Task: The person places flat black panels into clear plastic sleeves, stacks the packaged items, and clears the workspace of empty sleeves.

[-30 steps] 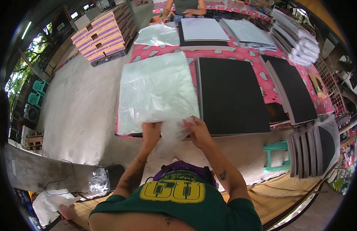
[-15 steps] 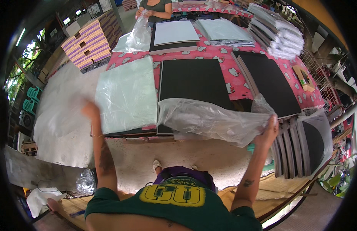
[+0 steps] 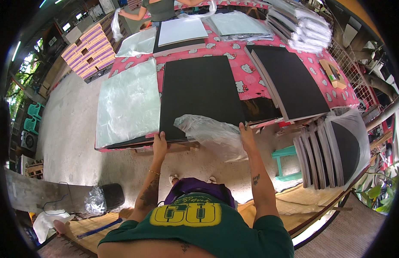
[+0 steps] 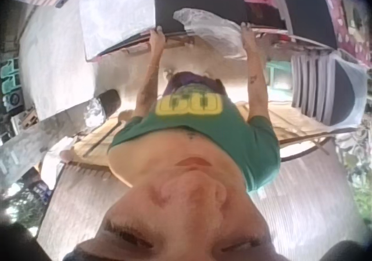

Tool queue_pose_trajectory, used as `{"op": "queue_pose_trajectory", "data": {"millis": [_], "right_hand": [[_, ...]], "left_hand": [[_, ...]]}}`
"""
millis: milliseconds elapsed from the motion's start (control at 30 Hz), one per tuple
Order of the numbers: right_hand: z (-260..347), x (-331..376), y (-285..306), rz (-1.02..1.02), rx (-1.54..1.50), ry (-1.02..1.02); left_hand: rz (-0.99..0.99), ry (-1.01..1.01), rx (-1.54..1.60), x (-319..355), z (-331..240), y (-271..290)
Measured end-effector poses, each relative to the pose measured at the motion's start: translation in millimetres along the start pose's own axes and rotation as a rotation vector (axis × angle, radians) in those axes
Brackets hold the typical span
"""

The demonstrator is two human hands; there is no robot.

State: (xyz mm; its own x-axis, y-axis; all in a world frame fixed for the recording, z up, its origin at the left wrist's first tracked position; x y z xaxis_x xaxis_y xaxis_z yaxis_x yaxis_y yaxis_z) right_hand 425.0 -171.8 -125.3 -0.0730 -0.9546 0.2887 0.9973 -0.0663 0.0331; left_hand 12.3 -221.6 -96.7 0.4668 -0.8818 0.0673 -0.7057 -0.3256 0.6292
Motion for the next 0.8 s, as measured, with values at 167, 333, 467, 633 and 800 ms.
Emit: {"op": "queue_pose_trajectory", "data": {"millis": [167,333,467,633,800], "right_hand": [[4.9,61.7,-48.7,-0.214,0.066,0.325],[19.9,92.0,27.8,-0.184,0.108,0.109],[102.7,146.6,-31.9,-0.194,-0.139,0.166],[136.3,174.7,-159.9,0.233,-0.605,0.149],[125.5,179.2,-169.8,0.142,-0.619,0.291]], "left_hand": [[-0.015,-0.116,0.085,-5.0,34.7,33.0],[-0.020,-0.193,-0.180,-4.3,6.1,70.5],[0.214,-0.279,0.528,47.2,-100.3,85.9],[0.476,-0.448,0.599,90.5,-170.6,55.3],[0.232,-0.677,0.431,57.0,-160.6,90.8]]}}
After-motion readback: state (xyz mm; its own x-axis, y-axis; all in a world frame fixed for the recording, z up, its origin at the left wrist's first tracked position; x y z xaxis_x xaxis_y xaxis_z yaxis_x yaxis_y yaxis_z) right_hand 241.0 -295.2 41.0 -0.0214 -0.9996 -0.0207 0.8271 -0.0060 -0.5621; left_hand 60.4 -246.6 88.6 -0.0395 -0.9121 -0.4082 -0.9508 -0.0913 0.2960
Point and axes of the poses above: each hand's wrist, its own x-axis away from the middle knuckle, its own y-axis out of the back of the hand, z = x × y, the point moved 4 cm from there along -x, towards the middle knuckle, and after that the axes turned 1 degree about z, right-handed, at the moved point
